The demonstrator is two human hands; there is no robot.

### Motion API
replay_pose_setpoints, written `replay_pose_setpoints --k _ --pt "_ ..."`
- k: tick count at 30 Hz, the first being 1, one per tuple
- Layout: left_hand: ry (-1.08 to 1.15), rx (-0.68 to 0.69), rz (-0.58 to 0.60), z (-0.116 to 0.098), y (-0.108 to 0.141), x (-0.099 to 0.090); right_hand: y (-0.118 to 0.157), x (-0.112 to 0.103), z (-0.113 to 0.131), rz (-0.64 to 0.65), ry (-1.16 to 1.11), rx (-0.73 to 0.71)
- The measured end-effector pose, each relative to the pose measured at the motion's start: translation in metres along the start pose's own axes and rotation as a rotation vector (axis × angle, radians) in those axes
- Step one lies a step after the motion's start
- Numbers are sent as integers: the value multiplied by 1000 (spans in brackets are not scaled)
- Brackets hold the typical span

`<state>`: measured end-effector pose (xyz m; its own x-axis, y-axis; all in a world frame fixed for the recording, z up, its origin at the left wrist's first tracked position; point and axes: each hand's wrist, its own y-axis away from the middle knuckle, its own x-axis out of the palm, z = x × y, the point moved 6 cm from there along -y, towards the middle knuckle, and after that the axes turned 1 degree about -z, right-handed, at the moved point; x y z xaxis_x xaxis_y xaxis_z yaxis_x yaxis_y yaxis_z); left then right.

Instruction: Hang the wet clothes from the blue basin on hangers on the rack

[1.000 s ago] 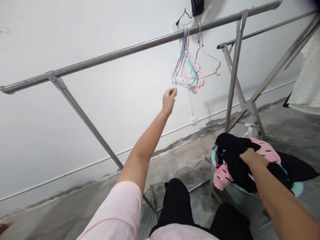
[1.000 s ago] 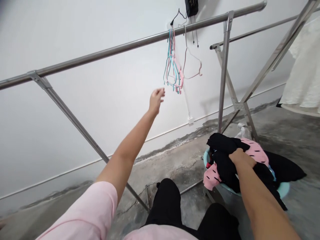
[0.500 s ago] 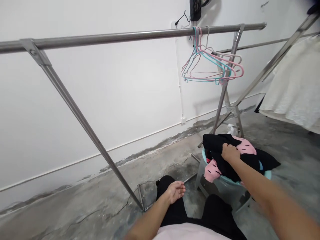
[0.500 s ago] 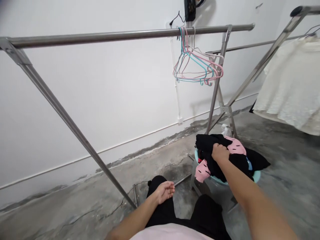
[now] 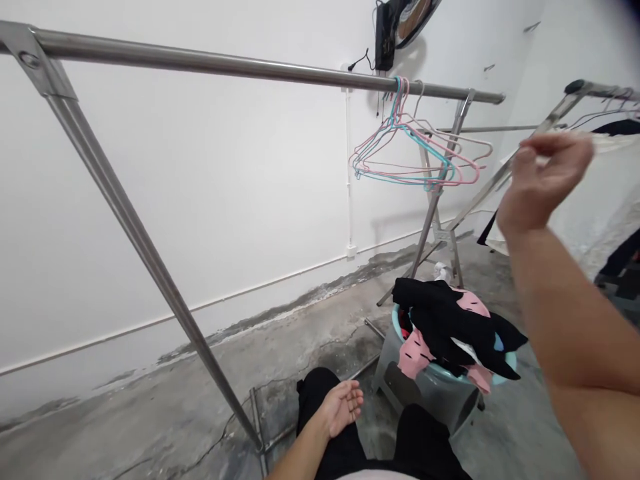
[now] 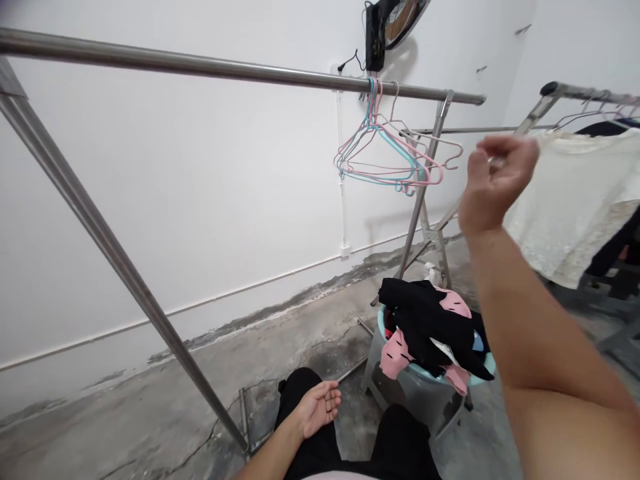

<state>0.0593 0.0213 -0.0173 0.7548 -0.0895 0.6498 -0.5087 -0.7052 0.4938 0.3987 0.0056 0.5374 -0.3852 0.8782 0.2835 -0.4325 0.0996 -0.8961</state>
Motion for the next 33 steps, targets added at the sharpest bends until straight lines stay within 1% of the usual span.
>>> replay_pose_setpoints --k 1,2,3,4,5,6,8,10,13,17,19,22,24,26,28,30,33 --pt "2 -3 -2 0 0 0 -14 4 27 44 10 -130" --pt "2 -5 -3 -1 1 0 -23 12 50 118 50 -220" --pt "1 -7 -4 -1 1 1 -27 25 69 250 122 -296" --pt "-1 -7 -2 -2 0 1 -28 41 82 373 211 -350" --pt "-3 -4 4 -2 0 1 -26 56 90 480 290 -376" --pt "-5 -1 13 -2 0 1 -24 71 91 571 364 -379" --pt "-9 6 31 -1 -1 1 -21 94 82 681 494 -330" --pt "-12 10 38 0 -2 0 -21 107 65 728 618 -257" --pt "4 16 41 0 -2 -3 -26 109 44 740 773 -222" --pt "32 16 55 -1 -2 -6 -29 105 31 738 848 -244" --pt "30 17 59 -1 -2 -6 -25 108 22 773 834 -175" --pt "23 18 66 -1 -2 -4 -18 115 0 823 764 24" --pt "18 18 72 -1 -2 -1 -14 118 -14 802 674 113" --pt "16 18 70 -1 0 0 -14 119 -27 730 575 134" --pt "16 16 62 -1 1 0 -17 117 -39 671 503 111" --pt "17 14 54 -2 2 0 -18 118 -51 679 468 91" --pt "13 9 53 -2 2 0 -17 120 -64 753 432 113"
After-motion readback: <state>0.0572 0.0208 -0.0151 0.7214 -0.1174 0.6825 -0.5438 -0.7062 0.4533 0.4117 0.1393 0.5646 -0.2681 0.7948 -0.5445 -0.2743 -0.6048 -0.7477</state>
